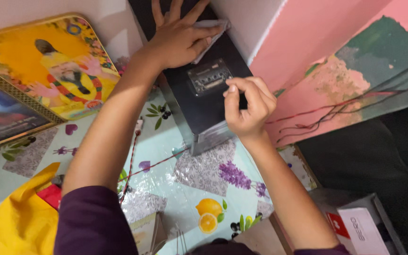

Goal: The person cleans a black cassette player on a table using a white cloth. They wipe the top, front, and side surfaces of the device, occasionally adjusting the cloth and repositioning the player to reach different areas.

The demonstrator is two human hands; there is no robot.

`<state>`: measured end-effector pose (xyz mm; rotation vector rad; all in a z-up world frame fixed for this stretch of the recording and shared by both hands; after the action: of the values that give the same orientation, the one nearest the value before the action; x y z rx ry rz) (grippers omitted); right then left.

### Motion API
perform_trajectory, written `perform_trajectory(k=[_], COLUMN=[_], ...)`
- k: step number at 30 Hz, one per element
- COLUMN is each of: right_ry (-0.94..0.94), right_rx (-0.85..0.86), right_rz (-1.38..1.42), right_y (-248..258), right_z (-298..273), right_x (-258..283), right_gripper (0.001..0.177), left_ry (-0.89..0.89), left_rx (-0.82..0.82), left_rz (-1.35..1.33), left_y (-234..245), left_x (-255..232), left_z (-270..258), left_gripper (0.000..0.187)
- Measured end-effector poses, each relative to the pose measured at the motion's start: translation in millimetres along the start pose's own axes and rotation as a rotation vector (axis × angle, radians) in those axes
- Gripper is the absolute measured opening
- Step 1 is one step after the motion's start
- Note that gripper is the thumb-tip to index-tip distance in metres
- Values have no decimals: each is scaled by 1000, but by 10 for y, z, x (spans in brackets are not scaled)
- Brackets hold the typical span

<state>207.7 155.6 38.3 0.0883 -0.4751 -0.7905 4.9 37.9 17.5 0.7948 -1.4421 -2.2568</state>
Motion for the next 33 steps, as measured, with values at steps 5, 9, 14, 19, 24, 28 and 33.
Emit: perform_trajectory(k=[5,9,14,19,24,28,33], right_ry=[69,61,87,97,87,92,98], right_rx=[32,38,28,24,22,12,-1], right_rz=[-36,-30,-46,-70,-71,-52,-34], right_y=[-5,-16,-8,11,19,17,23], right_z=[28,16,26,46,48,37,23], right_x=[55,27,38,65,72,61,53], right_gripper=[8,8,7,6,5,5,6], left_ry=[91,135,268,310,370,446,496], left_rx=[-106,-184,-158,-283,-395,-348,-349], left_rz=[94,85,172,174,226,168,57], left_y=[-60,-117,-167,-81,-17,110,125], left_x=[357,614,843,880,943,1068,1384], left_z=[178,299,462,488,320,48,-281], left_gripper=[40,42,37,43,43,43,43])
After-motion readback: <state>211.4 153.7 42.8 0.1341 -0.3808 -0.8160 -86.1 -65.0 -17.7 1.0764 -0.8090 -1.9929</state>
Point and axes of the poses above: each hand's wrist, its own z-axis towards the middle knuckle, its own y-axis out of the back of the hand, x = y × z, the point moved 5 cm from there along z, towards the middle knuckle, and after that the axes turned 5 degrees about y, right-handed, at the moved point
